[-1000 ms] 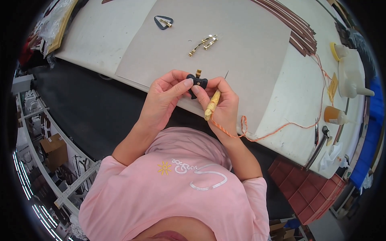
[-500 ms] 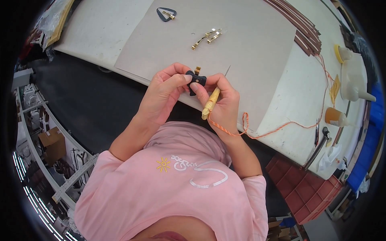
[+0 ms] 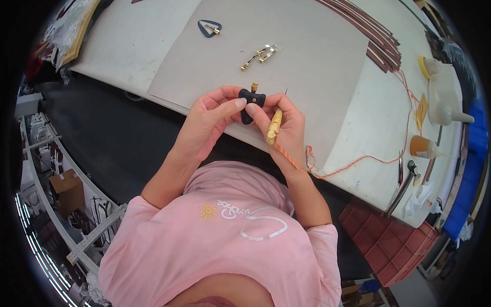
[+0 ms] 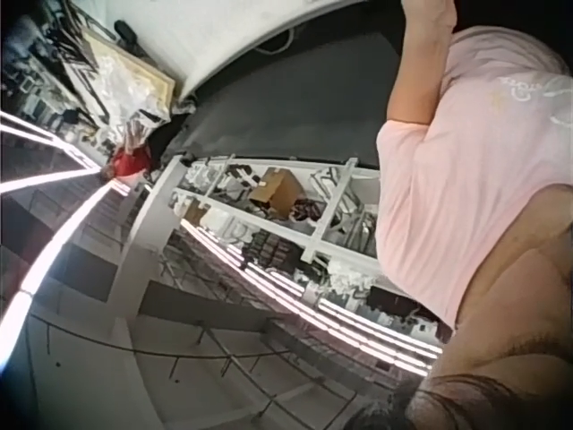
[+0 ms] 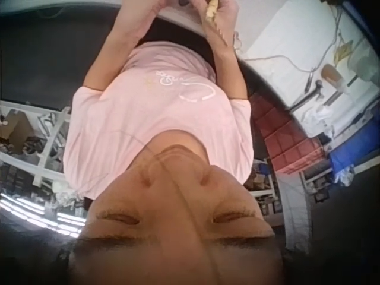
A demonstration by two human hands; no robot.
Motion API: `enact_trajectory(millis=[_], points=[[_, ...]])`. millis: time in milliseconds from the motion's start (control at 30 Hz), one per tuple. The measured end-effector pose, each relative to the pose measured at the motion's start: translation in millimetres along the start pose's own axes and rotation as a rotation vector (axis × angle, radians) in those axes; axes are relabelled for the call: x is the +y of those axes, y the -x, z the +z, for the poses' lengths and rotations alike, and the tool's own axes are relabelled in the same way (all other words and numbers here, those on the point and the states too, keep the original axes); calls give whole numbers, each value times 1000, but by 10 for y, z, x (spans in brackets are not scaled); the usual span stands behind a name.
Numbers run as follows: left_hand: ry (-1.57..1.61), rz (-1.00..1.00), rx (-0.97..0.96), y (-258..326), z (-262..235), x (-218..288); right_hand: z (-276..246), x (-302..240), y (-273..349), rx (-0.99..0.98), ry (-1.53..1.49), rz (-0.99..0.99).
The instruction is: Applying glue and assembling small leather components with metal hardware at a workbench.
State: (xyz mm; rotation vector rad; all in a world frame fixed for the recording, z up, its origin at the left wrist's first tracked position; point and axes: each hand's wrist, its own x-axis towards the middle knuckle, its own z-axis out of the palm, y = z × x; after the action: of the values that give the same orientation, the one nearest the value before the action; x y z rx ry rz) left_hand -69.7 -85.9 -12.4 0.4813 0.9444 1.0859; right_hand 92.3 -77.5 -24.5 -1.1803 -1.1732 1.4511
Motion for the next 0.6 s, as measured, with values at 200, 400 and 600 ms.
enact_trajectory(millis=[200,400,600], points=[[-17,-15,-17,-15,12,24,-6,4,-4,13,-57,-1],[5,14,-25,-16,32,9,7,8,3,20,-60,-32],[48,15,33,-6,54,-46,24,42,23,12,-24,-59]])
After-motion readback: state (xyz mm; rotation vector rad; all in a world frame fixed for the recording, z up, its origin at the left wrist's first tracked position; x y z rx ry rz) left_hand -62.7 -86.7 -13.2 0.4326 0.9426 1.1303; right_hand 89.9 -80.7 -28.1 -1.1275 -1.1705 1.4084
